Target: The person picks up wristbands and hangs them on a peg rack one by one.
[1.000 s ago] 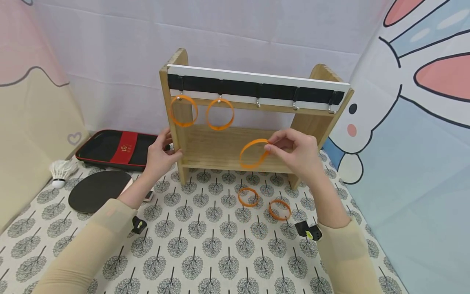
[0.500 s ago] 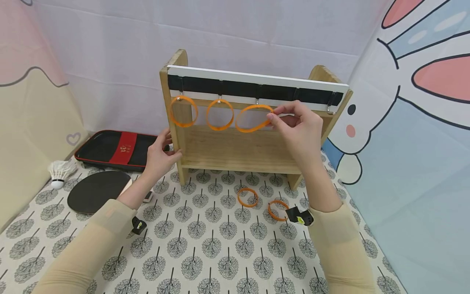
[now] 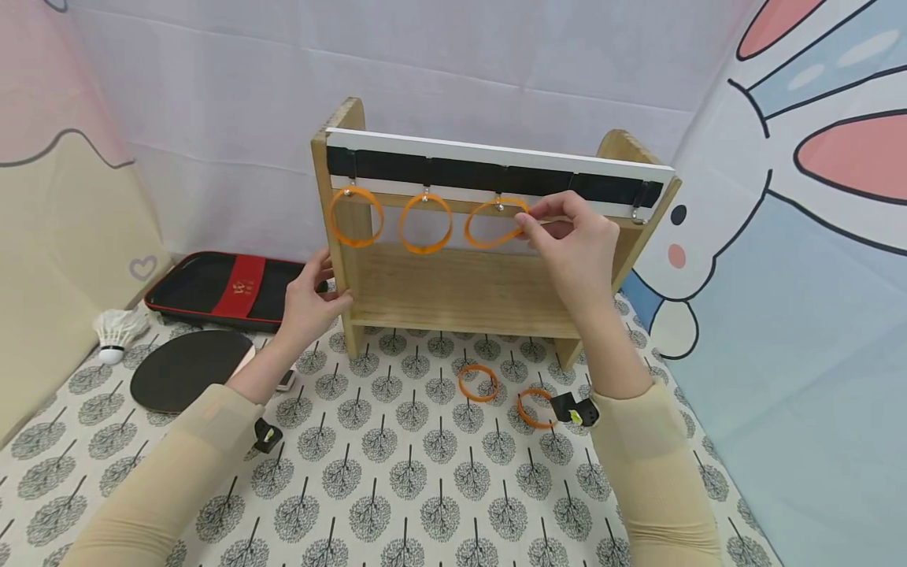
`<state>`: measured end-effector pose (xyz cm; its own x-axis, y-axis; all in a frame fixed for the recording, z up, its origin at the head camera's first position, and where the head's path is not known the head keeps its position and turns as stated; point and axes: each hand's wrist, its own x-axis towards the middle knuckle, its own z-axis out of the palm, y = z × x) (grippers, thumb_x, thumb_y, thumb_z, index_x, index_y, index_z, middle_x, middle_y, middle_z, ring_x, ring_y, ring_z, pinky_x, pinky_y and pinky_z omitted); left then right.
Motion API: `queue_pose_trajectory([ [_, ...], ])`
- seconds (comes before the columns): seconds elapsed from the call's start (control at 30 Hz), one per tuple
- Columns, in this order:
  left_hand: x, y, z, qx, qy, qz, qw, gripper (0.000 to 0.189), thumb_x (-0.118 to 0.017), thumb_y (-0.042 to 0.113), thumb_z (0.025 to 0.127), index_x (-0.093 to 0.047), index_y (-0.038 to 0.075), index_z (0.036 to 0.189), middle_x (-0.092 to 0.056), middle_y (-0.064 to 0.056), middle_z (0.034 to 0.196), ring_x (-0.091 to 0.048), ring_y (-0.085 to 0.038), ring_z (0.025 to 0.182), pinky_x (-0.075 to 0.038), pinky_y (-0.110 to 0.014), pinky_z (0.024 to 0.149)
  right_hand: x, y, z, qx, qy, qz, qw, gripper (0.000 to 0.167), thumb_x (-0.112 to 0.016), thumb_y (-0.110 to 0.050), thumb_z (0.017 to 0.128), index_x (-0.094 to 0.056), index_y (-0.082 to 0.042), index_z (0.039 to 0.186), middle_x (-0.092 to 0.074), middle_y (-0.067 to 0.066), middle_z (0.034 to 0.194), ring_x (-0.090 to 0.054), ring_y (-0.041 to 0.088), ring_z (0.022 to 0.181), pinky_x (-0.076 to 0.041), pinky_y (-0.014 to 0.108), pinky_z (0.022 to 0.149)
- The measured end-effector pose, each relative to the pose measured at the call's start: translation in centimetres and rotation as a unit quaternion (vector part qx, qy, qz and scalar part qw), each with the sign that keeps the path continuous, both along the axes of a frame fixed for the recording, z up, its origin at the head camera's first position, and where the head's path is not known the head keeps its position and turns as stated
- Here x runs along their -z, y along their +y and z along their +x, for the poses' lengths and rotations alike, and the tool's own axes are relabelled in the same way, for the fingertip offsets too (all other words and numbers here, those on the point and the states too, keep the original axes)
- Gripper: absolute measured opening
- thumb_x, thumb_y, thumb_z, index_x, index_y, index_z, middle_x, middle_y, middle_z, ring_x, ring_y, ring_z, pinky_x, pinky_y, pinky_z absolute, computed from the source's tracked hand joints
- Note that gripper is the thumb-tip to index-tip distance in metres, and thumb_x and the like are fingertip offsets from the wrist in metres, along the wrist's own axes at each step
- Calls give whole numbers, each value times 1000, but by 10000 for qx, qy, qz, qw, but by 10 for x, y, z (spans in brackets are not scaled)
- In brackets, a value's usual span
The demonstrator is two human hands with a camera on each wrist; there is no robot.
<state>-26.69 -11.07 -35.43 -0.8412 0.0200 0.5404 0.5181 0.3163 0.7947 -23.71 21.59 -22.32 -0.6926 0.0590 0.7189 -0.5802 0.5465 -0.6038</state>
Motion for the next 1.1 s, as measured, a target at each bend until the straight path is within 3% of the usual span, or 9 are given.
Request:
queue_pose_trajectory([
  [0.2, 0, 0, 0, -53, -33, -101, 9999, 68, -64, -6, 78, -41, 4, 141, -51, -21, 132, -55, -35, 115, -58, -43, 81, 6, 0, 0, 170, -46, 392, 9991, 25, -74, -22, 82, -66, 0, 91, -71, 9, 86, -66, 1, 63, -54, 10, 60],
  [0.33, 0, 0, 0, -56, -65, -76, 9999, 67, -65, -6, 79, -42, 5, 141, -51, -21, 132, -55, -34, 115, -58, -41, 81, 8, 0, 0, 113, 45, 497, 9987, 24, -74, -20, 82, -66, 0, 91, -71, 15, 84, -65, -1, 64, -53, 9, 61],
  [0.5, 1, 0, 0, -7, -93, 20, 10000, 68, -64, -7, 79, -41, 5, 141, -50, -21, 132, -55, -35, 116, -58, -44, 82, 10, 3, 3, 111, 38, 455, 9989, 23, -75, -19, 80, -68, -3, 95, -72, 11, 83, -64, -4, 65, -53, 11, 60],
  [0.73, 2, 1, -2, 3, -20, 20, 10000, 68, -65, -7, 78, -42, 4, 141, -50, -22, 132, -55, -35, 115, -58, -44, 81, 20, 11, 14, -32, -185, 234, 9996, 24, -76, -13, 79, -69, -2, 98, -65, -13, 80, -62, 1, 62, -53, 12, 58],
  [0.9, 3, 1, -2, -11, -1, -15, 10000, 68, -65, -7, 78, -41, 5, 141, -51, -21, 132, -55, -34, 115, -58, -39, 80, 34, 19, 23, -212, -494, 351, 9979, 22, -75, -13, 80, -68, -4, 100, -66, -11, 86, -62, 5, 63, -54, 13, 61],
  [1.1, 3, 1, -1, -39, 3, -4, 10000, 68, -65, -7, 78, -42, 5, 141, -51, -20, 132, -55, -34, 115, -58, -38, 79, 57, 33, 30, 13, -959, 731, 9927, 24, -75, -19, 80, -70, -10, 102, -67, -6, 91, -61, 0, 74, -51, 9, 66],
])
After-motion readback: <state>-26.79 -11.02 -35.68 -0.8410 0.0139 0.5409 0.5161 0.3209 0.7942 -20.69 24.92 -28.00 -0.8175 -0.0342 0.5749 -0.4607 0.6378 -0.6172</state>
